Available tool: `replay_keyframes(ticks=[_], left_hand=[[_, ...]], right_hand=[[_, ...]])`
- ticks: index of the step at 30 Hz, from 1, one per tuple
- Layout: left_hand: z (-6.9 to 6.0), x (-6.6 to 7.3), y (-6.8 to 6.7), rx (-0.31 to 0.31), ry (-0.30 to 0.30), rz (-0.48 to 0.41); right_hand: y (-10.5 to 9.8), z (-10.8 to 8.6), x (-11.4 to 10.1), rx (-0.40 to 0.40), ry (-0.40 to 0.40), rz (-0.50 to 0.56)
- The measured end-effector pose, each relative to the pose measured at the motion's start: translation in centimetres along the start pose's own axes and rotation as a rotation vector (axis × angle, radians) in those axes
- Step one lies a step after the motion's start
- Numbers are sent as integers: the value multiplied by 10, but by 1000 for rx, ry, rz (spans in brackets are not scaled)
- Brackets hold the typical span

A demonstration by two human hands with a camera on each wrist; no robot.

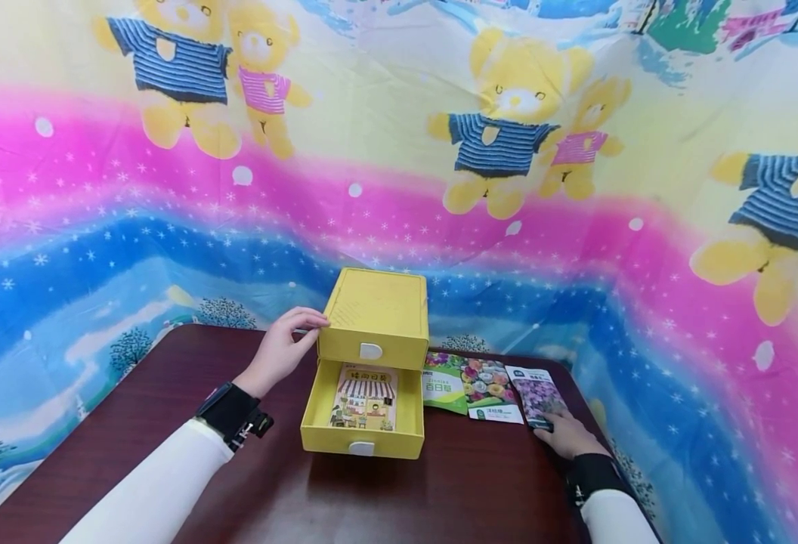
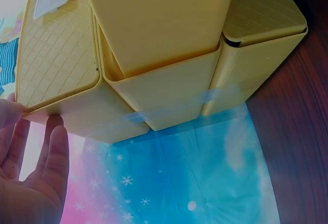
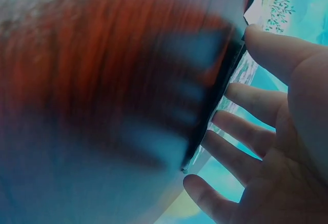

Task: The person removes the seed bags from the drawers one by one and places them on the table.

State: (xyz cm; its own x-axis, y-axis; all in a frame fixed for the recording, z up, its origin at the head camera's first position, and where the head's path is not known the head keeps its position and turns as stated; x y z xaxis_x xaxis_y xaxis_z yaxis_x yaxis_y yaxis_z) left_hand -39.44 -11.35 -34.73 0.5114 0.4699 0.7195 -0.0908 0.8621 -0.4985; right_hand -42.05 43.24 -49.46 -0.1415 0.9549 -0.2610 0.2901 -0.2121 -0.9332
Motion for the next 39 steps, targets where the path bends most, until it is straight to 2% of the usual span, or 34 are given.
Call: replay_keyframes(ticks=[13, 21, 28, 34, 39], left_hand=[[0, 0, 0, -3, -6, 7], [0, 1, -3, 3, 3, 3], [-1, 1, -4, 3, 10, 15], [-4, 1, -4, -21, -4, 36], [-10, 6, 1, -98, 22, 51]], right_hand=[[2, 13, 3, -14, 15, 15], [-2, 12, -5, -11, 22, 10], [-3, 12, -10, -29, 63, -7], [-8, 9, -24, 49, 34, -62], [-17, -2, -59, 155, -52, -95]])
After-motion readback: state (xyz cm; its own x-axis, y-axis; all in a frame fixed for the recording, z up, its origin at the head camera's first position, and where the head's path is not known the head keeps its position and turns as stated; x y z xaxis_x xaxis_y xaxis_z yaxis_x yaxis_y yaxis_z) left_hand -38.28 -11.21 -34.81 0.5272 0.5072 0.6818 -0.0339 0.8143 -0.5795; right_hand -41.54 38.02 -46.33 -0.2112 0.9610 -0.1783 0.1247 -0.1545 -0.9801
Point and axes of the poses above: each hand's wrist, its own z-axis towards the middle knuckle, its own y-axis out of the palm, x = y × z, the point moved 6 cm from there along z, towards the middle knuckle, and after that the axes turned 7 degrees about -x, right-handed, at the moved point
